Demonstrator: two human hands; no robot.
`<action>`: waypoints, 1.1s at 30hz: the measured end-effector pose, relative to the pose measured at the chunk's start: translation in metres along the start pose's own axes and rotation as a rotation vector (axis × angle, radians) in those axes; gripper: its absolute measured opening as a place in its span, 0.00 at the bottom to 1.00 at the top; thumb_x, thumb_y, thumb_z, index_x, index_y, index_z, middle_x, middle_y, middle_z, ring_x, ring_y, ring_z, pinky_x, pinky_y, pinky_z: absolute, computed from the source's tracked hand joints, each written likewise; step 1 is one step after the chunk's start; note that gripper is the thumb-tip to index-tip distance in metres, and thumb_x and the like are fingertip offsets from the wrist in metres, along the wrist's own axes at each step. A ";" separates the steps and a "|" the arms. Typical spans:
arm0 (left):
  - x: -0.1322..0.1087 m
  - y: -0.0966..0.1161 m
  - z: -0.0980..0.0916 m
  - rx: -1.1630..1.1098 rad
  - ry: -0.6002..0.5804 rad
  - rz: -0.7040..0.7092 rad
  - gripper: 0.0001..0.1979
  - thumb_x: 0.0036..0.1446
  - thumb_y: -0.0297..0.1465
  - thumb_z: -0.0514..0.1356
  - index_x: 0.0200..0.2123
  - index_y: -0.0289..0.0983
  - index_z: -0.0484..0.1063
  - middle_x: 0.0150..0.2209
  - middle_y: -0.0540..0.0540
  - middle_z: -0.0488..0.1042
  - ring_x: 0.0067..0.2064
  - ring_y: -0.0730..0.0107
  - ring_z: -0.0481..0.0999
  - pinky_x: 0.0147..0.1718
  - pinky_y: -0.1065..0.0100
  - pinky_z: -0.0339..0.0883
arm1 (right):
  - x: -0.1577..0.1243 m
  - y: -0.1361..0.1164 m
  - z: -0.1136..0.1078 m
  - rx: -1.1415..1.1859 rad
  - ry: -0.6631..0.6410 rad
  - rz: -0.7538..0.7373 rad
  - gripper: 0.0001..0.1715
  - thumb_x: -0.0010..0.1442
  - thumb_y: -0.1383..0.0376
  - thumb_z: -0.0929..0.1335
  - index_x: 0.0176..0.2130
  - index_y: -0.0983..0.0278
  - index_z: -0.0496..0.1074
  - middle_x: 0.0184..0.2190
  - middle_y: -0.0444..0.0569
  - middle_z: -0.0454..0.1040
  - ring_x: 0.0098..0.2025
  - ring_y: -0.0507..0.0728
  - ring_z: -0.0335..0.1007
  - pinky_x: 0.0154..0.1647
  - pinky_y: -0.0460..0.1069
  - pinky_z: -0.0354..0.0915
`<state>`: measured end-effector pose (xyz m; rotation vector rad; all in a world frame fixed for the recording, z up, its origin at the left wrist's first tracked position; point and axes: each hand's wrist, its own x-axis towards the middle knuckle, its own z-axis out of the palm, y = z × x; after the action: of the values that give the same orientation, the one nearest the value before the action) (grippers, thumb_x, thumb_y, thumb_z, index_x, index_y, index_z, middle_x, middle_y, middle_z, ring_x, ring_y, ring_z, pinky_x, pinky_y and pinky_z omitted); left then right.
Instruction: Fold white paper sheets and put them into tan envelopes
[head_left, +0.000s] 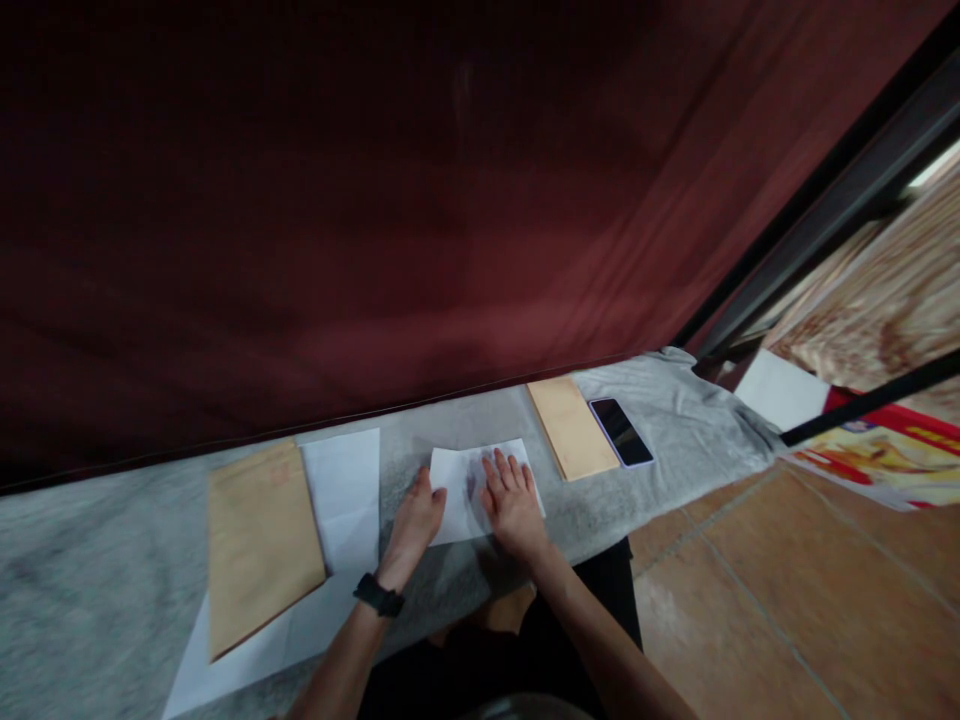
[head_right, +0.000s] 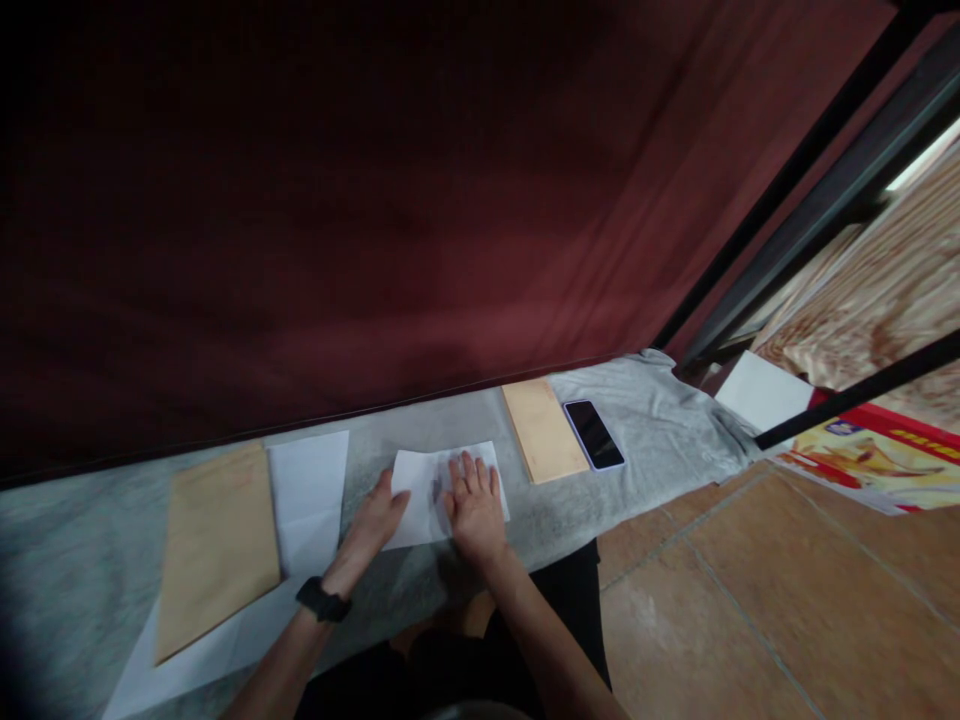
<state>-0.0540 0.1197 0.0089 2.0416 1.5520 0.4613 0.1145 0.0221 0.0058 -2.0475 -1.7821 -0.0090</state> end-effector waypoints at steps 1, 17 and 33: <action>-0.001 0.002 -0.002 0.037 -0.025 -0.029 0.23 0.59 0.29 0.53 0.57 0.30 0.67 0.45 0.33 0.80 0.47 0.50 0.81 0.46 0.58 0.72 | 0.001 -0.001 0.005 -0.016 -0.005 -0.005 0.28 0.71 0.59 0.61 0.67 0.60 0.60 0.69 0.54 0.59 0.69 0.66 0.52 0.68 0.64 0.50; -0.033 0.035 0.044 0.334 0.085 0.455 0.29 0.69 0.39 0.46 0.68 0.32 0.57 0.70 0.36 0.57 0.72 0.53 0.52 0.68 0.48 0.48 | -0.002 0.001 0.018 -0.072 -0.060 -0.017 0.32 0.70 0.63 0.60 0.70 0.60 0.54 0.71 0.54 0.52 0.71 0.67 0.49 0.70 0.66 0.46; -0.025 0.004 0.026 0.486 0.179 0.362 0.33 0.68 0.42 0.45 0.68 0.26 0.55 0.69 0.31 0.56 0.71 0.49 0.52 0.68 0.48 0.48 | 0.010 0.026 0.022 -0.105 0.168 0.100 0.32 0.72 0.60 0.60 0.67 0.77 0.58 0.67 0.66 0.59 0.69 0.69 0.53 0.69 0.66 0.50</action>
<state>-0.0436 0.0893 -0.0080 2.7466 1.5031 0.4376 0.1351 0.0361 -0.0200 -2.1382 -1.6069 -0.2420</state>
